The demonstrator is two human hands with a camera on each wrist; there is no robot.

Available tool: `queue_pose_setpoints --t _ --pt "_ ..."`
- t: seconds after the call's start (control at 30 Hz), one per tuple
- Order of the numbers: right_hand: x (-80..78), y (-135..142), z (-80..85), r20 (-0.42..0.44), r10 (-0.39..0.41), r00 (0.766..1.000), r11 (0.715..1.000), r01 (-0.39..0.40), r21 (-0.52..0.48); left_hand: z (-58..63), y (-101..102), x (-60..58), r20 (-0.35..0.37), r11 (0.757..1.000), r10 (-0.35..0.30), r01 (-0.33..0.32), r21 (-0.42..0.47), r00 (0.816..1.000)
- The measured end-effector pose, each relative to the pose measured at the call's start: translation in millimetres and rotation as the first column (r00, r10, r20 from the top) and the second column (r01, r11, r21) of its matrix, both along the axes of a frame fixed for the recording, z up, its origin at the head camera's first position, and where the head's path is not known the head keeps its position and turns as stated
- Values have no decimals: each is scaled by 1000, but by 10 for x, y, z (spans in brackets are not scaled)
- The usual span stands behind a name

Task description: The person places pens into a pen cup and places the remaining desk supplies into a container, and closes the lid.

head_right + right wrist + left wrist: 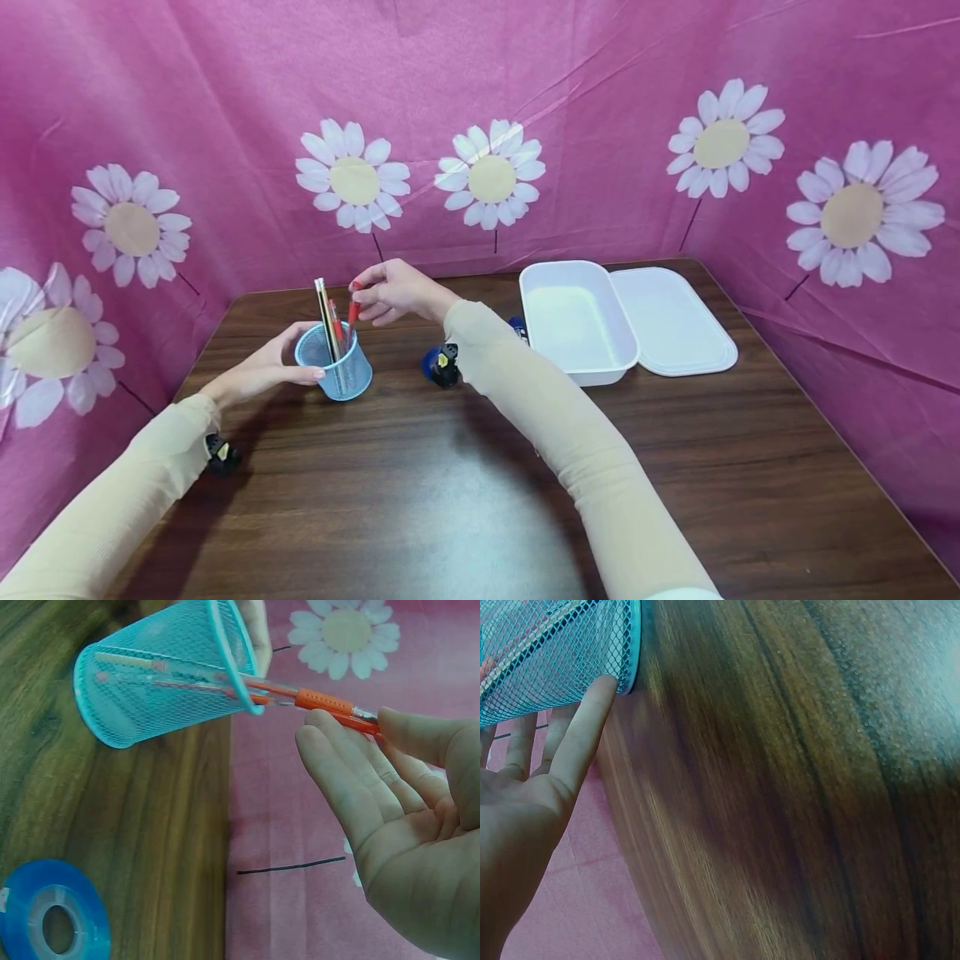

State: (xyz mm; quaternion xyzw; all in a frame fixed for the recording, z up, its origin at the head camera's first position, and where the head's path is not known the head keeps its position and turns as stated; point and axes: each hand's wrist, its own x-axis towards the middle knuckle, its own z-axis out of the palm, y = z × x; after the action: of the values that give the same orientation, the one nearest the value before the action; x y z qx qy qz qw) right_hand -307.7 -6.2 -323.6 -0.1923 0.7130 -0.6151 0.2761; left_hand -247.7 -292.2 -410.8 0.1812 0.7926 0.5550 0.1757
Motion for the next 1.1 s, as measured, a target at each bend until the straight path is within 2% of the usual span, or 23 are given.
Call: queue_pose_setpoints --t 0.27,0.87,0.93,1.1 --pt "4 -75 -120 -29 8 1000 996 -5 91 10 -6 -7 -18 1000 0 0 -13 1000" --pt "19 -7 -182 -8 27 1000 990 -25 137 -14 -2 -3 15 999 -1 0 42 1000" --pt "20 12 -172 -13 30 999 989 -27 144 2 1 2 7 1000 2 -2 18 1000" --pt "27 125 -100 -20 32 999 990 -29 139 80 18 17 -68 991 17 -25 -131 998"
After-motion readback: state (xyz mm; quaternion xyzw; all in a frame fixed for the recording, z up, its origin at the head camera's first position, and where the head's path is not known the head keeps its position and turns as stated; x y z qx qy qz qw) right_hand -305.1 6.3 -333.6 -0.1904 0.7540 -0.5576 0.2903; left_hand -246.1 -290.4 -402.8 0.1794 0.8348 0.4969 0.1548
